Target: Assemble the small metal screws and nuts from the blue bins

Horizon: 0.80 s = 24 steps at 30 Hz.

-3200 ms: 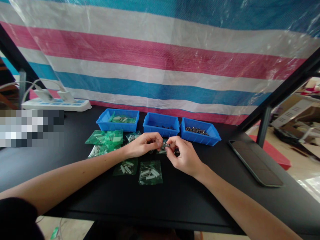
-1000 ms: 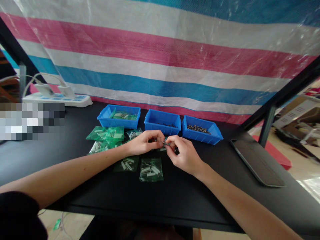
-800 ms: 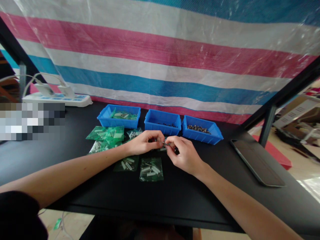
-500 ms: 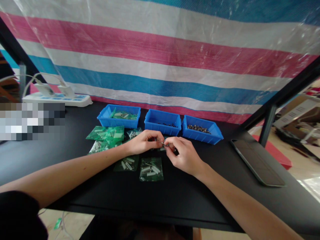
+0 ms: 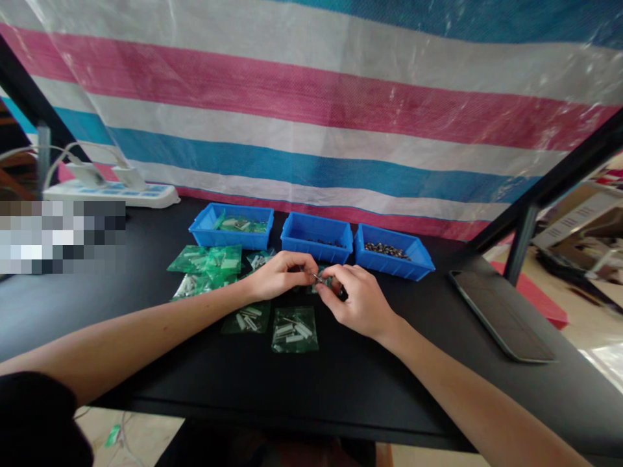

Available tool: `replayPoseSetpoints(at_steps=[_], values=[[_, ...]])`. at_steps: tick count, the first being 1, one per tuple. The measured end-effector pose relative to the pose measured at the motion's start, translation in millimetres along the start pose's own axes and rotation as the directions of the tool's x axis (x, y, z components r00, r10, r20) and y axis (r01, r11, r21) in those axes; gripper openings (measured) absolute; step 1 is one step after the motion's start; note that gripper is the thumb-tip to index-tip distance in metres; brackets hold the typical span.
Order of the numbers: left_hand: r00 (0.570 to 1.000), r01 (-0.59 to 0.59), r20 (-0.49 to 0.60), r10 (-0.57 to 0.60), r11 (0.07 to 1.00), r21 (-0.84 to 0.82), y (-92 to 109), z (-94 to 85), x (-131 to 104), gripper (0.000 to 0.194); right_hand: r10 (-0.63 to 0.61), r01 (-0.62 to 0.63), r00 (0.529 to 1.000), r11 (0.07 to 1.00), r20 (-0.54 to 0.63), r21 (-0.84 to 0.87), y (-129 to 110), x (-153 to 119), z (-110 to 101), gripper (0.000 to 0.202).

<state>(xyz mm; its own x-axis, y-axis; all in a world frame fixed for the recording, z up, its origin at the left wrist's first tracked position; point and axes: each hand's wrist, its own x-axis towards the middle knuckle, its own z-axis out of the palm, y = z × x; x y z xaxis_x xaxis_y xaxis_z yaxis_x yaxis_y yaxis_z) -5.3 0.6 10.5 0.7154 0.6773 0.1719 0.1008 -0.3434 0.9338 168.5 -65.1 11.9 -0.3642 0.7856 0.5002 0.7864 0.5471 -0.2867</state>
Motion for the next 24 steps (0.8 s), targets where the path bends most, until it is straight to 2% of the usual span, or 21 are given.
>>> replayPoseSetpoints(at_steps=[7,18,24], values=[[1.000,-0.010,0.019,0.010,1.000,0.015,-0.2,0.2,0.3,0.009,-0.004,0.005,1.000,0.999,-0.017,0.046,-0.9,-0.5,1.1,0.012],[0.999,-0.010,0.031,0.009,0.999,0.043,1.0,0.7,1.2,0.010,0.015,-0.014,0.998,1.000,-0.064,0.021,1.5,-1.3,4.8,0.005],[0.999,-0.041,0.032,0.041,0.999,-0.004,0.1,1.9,0.1,0.012,0.020,-0.022,0.997,0.999,-0.076,-0.033,2.0,-0.4,3.9,0.002]])
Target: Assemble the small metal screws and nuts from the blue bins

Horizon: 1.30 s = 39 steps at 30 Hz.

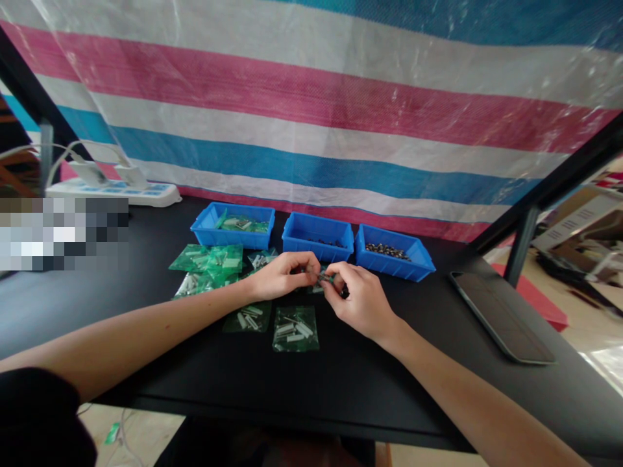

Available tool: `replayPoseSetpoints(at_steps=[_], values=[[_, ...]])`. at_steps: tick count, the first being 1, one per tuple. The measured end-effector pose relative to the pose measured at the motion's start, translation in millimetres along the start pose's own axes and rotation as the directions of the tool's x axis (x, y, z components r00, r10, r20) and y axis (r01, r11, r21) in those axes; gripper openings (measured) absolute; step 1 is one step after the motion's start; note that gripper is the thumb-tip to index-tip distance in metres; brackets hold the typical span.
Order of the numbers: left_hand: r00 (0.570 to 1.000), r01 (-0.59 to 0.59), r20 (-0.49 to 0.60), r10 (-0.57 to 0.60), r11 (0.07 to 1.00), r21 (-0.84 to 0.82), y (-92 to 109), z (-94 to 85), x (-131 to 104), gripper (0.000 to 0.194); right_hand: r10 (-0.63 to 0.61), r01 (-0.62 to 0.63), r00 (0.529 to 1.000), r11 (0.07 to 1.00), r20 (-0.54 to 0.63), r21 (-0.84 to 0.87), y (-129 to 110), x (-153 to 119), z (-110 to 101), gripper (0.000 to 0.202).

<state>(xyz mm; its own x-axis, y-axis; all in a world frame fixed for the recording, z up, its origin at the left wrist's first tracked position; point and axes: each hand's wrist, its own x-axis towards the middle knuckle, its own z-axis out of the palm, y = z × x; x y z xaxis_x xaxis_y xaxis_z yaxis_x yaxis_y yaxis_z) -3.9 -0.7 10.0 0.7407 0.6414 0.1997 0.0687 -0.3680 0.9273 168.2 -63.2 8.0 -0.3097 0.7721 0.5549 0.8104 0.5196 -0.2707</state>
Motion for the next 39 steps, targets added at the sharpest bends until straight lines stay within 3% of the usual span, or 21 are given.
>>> replayPoseSetpoints(at_steps=[8,16,25,39], values=[[1.000,-0.004,0.004,0.004,0.999,0.039,0.2,0.5,0.4,0.012,-0.092,0.092,0.996,0.987,0.005,-0.128,-1.8,0.5,-1.0,0.003],[1.000,0.006,0.001,-0.006,0.999,0.033,0.9,-0.2,1.4,0.008,-0.120,0.120,0.993,0.983,0.010,-0.142,-4.3,0.2,-1.2,0.004],[0.997,0.039,-0.072,-0.036,0.999,0.038,0.2,0.7,2.1,0.005,0.053,-0.054,0.996,0.998,0.071,0.011,-5.1,-0.2,-0.8,0.008],[0.997,-0.001,-0.074,0.014,0.985,0.172,0.8,0.5,0.6,0.007,0.088,-0.095,0.991,0.993,0.101,0.067,-6.9,-1.7,0.4,0.010]])
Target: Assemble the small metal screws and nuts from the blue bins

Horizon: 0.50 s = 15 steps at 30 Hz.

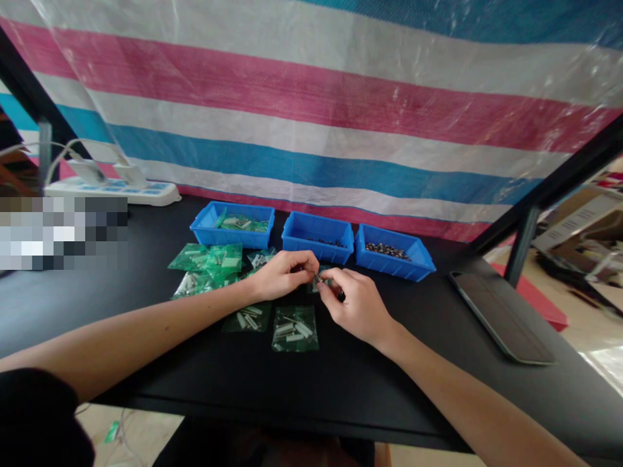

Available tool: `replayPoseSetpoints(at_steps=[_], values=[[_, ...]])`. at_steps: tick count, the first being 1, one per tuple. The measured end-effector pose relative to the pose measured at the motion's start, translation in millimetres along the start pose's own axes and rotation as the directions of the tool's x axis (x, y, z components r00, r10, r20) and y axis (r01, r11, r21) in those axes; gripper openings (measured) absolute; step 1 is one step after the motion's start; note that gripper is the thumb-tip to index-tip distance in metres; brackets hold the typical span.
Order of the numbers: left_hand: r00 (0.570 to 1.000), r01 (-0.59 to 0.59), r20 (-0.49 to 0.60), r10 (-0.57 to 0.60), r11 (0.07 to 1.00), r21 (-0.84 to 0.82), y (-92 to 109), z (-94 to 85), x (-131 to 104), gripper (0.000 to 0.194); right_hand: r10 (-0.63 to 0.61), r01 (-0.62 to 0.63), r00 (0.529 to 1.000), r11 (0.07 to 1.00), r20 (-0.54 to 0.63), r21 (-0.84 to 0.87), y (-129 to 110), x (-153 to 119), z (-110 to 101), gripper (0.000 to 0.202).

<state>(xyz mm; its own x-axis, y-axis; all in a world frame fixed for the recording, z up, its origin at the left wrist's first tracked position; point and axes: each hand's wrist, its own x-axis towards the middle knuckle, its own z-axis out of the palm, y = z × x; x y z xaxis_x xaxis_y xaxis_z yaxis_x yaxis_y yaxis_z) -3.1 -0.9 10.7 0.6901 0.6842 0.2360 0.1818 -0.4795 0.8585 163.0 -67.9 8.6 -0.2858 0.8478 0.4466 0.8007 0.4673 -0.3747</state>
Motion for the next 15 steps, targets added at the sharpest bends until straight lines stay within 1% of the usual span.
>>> replayPoseSetpoints(at_steps=[8,15], values=[[0.998,-0.045,-0.038,0.050,0.992,0.115,0.9,0.4,-1.5,0.009,0.017,-0.018,1.000,0.998,0.012,0.053,1.6,0.8,2.3,0.013],[0.999,-0.046,-0.026,0.048,0.996,0.080,0.7,1.7,-0.9,0.008,0.028,-0.025,0.999,0.997,-0.046,0.075,5.7,1.8,3.1,0.010]])
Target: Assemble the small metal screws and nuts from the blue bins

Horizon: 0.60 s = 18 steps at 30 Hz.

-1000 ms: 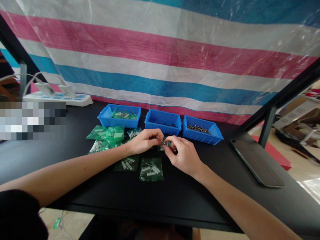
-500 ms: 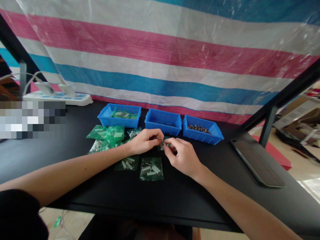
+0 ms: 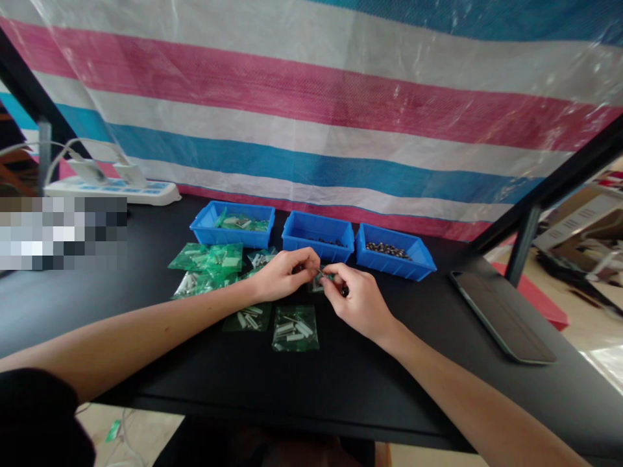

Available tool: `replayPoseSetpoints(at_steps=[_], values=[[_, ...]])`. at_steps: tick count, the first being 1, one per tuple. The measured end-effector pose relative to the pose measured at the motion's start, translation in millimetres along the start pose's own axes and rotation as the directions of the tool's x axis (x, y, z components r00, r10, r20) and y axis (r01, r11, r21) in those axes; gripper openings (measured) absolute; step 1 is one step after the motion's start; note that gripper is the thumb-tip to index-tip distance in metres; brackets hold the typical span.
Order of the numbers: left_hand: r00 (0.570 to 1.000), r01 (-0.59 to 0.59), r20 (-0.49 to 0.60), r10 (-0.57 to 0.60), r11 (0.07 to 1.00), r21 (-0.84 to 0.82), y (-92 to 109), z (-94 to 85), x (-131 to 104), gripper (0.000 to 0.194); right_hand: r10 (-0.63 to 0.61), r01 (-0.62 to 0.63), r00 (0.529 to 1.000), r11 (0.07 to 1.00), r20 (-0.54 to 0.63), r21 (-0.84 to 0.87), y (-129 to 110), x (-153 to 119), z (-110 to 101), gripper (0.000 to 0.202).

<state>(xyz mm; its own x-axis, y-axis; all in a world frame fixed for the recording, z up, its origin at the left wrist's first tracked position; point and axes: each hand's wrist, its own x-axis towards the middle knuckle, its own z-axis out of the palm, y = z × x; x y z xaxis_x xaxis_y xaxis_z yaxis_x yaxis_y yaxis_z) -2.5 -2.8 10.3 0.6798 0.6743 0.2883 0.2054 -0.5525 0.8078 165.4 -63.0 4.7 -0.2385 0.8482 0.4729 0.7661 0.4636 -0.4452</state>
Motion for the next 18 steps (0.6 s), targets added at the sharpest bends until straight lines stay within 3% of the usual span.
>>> replayPoseSetpoints(at_steps=[7,13,18], values=[[0.999,0.024,0.034,-0.024,1.000,-0.002,-1.0,0.2,-1.0,0.009,-0.074,0.065,0.997,0.977,-0.038,-0.203,1.2,0.8,-1.7,0.010],[0.999,0.016,0.028,-0.016,1.000,-0.004,-0.5,-0.2,0.0,0.007,-0.112,0.096,0.993,0.961,-0.046,-0.261,-0.4,0.5,-2.0,0.008],[1.000,0.000,0.025,0.000,1.000,-0.004,-1.1,0.2,0.8,0.007,-0.222,0.192,0.974,0.914,-0.046,-0.357,-1.6,0.7,-3.0,0.010]])
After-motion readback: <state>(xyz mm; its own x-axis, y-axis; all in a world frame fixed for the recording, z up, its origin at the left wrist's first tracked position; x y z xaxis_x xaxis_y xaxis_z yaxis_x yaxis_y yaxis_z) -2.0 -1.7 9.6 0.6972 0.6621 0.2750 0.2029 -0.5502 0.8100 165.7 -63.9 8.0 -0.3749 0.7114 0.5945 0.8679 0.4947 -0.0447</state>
